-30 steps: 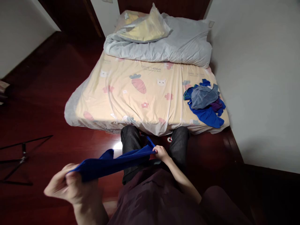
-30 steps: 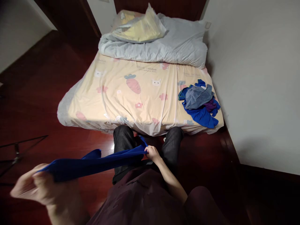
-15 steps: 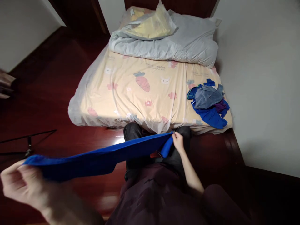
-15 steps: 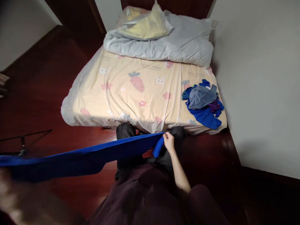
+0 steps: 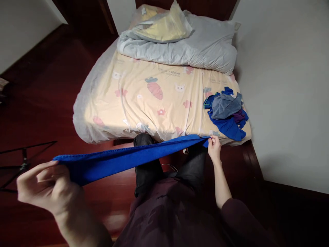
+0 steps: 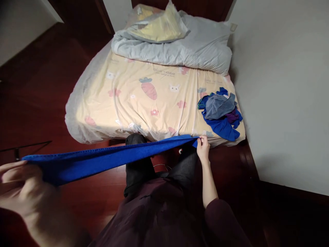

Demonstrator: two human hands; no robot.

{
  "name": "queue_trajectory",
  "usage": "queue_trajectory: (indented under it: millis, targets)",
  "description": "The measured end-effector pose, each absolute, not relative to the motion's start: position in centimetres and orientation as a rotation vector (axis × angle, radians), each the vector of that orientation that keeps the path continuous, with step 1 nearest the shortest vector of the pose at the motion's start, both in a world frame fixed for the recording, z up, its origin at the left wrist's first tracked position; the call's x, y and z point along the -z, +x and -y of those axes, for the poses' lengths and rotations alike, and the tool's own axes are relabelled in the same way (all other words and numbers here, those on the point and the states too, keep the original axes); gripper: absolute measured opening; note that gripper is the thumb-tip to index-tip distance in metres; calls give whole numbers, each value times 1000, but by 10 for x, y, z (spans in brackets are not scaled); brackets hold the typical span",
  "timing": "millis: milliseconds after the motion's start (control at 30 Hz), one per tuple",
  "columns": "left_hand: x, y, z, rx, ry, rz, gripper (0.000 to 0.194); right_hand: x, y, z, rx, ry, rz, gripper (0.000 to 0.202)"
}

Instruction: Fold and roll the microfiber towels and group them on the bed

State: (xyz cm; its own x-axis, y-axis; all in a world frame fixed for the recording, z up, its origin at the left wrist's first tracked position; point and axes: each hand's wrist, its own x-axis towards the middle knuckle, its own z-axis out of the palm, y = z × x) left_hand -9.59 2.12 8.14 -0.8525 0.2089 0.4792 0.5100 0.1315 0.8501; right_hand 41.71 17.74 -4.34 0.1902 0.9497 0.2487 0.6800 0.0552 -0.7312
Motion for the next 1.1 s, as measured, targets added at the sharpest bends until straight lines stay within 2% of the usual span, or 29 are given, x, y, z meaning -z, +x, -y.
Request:
queue_trajectory:
  millis: [200, 367, 500, 667, 833, 967, 1100]
  targets:
    - [-96, -97, -28, 1815, -842, 2143, 25, 28, 434, -163, -569, -1607, 1614, 51]
    - [-76, -108, -36, 1809, -682, 2298, 15, -7, 460, -158, -746, -1578, 1981, 49]
    - [-57, -116, -42, 1869, -507, 2299, 25, -10, 478, -152, -882, -1507, 2210, 43]
    - [-47, -123, -47, 1819, -479, 2255, 22, 12, 505, -145, -705, -1541, 2284, 25]
    - [-47, -136, -59, 1815, -308, 2262, 21, 17, 516, -143, -455, -1597, 2224, 27]
    - [-53, -151, -82, 1887, -399, 2237, 26, -7, 514, -162, -245, -1613, 2090, 29]
    - [-64, -184, -131, 1966, -538, 2413, 27, -48, 511, -210, -51, -1583, 1991, 27]
